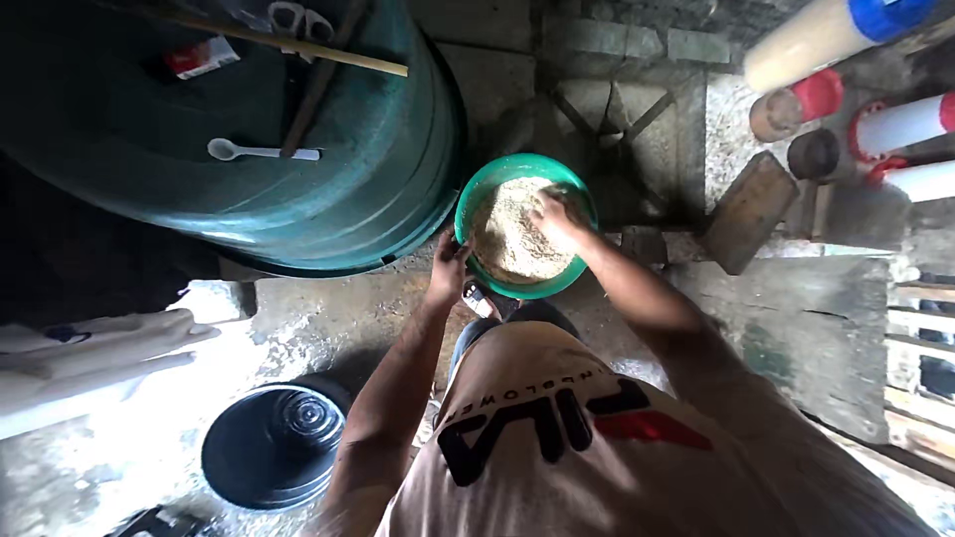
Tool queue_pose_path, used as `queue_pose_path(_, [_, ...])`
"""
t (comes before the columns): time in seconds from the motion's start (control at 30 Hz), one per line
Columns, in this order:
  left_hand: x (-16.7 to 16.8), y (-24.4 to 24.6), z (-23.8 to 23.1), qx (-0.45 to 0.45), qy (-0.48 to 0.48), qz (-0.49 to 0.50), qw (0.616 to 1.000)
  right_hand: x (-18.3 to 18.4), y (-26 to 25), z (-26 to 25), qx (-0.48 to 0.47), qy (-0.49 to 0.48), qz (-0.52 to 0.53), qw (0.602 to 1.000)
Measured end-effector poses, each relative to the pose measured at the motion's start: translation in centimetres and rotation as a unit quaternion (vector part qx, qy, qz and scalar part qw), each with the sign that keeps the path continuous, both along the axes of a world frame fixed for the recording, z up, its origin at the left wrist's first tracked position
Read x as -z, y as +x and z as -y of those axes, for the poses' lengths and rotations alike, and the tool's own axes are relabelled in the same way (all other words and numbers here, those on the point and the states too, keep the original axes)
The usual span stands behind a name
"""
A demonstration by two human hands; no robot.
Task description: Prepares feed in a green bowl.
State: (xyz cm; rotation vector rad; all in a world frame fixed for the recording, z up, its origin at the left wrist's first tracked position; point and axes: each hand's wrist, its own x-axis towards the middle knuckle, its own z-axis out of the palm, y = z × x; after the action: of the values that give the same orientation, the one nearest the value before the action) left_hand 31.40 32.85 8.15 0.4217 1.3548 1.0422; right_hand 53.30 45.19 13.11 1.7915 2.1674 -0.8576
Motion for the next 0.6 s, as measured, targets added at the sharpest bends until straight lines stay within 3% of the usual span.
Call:
queue_pose_path(0.13, [0.1,0.6,-0.2,-0.030,0.001,-0.008,1.000,-0.6,1.3,-1.1,0.024,-0.112,0.096,0.989])
queue_pose_path(0.23, [-0.5,1.3,-0.7,-0.046,-0.006,-0.019,0.999,0.2,1.7,0.1,0.060,-0.212,0.036,0.975])
queue_pose_path(0.3, [-1.2,1.5,-0.9,-0.037,-0.004,-0.022,0.999,1.5,2.6,0.6,0.132,-0.262,-0.047,0.955])
queue_pose_path(0.47, [-2.1,2.1,-1.3,-0.022,-0.012,-0.056,0.998,4.3,3.4,2.7,0.404,-0.321,-0.261,0.816])
queue_pose_path(0.6, [-2.9,2.2,-0.9,-0.007,-0.018,-0.060,0.998,4.4,2.0,3.4,0.474,-0.335,-0.369,0.726])
